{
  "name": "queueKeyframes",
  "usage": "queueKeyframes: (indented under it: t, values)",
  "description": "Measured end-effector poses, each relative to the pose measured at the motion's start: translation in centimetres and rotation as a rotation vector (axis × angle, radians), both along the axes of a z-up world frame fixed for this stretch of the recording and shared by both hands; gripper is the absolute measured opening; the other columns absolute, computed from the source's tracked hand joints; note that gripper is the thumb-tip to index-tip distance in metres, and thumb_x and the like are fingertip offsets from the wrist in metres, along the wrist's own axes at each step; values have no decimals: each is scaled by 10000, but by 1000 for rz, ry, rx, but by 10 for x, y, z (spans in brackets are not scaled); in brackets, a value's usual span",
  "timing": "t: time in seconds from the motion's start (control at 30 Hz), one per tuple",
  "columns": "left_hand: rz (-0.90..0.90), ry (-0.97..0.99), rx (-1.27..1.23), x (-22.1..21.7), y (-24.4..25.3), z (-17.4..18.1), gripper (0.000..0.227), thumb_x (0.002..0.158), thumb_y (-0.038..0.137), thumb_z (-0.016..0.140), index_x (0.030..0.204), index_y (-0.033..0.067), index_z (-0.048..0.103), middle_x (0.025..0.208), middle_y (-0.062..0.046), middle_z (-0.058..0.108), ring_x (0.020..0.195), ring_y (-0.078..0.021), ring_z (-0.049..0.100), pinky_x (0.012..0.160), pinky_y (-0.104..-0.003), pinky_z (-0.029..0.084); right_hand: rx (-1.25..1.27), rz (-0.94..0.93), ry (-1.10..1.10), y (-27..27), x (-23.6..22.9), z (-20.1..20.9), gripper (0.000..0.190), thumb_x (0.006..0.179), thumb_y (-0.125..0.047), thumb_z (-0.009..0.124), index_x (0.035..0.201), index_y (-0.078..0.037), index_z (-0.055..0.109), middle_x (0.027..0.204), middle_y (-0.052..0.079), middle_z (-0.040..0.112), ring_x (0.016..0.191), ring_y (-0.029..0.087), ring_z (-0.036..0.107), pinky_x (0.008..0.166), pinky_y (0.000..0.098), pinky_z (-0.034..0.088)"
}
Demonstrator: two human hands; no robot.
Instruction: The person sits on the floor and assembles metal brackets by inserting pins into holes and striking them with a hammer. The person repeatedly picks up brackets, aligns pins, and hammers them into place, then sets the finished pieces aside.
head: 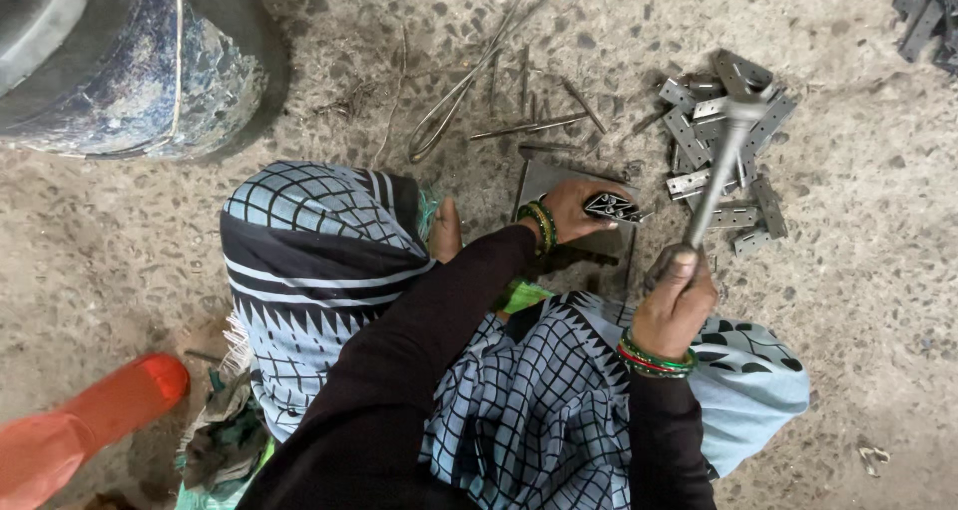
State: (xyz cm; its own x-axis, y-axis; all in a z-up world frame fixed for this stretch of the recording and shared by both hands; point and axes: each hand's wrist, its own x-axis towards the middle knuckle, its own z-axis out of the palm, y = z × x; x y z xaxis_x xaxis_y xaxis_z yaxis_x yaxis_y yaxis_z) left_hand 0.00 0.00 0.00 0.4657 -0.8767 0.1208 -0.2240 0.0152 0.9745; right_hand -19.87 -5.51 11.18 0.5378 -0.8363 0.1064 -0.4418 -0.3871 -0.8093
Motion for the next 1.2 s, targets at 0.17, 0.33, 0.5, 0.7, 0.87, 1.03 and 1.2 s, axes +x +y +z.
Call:
queueKeyframes:
  t: [0.17,0.33,0.5,0.7,0.87,1.03,1.2]
  values:
    - [13,-212,84,7,-19,-39,505,787,370,879,1207,147,709,1104,-143,761,1003,-300,733,921,-413,576,-462,145,324,1,14,-56,558,1159,-498,375,1016,-60,690,610,99,576,488,155,396,431,353,350]
    - [19,-160,-46,4,-18,-33,487,740,258,867,1193,183,707,1104,-111,763,992,-267,743,910,-386,573,-228,197,184,-8,7,-27,574,1175,-438,398,996,34,670,632,102,558,502,208,520,444,381,403]
    - [-6,13,-31,1,-6,-17,437,775,227,841,1196,218,726,1084,-71,807,978,-218,784,892,-359,601,-93,-63,-184,-15,-4,-20,536,1196,-347,413,947,112,537,627,208,451,482,370,395,465,490,306]
    - [16,-168,5,4,-10,-17,470,760,237,893,1182,170,695,1079,-84,763,977,-252,740,912,-376,577,-407,230,308,-9,-5,-47,432,1192,-318,475,1047,7,720,677,58,603,562,115,553,472,306,420]
    - [-41,-56,-150,7,-2,-14,398,800,157,839,1182,190,731,1129,-61,789,1021,-220,774,905,-371,615,-197,83,-91,-45,-13,-17,363,1180,-270,460,981,-28,645,675,49,573,484,133,502,406,323,375]
    - [-52,-126,-45,7,-12,-15,439,777,187,853,1197,206,730,1096,-44,793,958,-201,775,889,-354,612,-381,123,236,-34,-5,-47,387,1158,-302,429,1002,-43,671,664,27,578,485,117,504,361,307,394]
    - [-27,-162,-131,2,-11,-24,481,754,160,846,1212,190,699,1109,-61,779,986,-211,771,914,-352,613,-269,108,322,-26,-12,-40,502,1206,-348,449,909,-5,666,669,116,588,567,209,540,543,403,421]
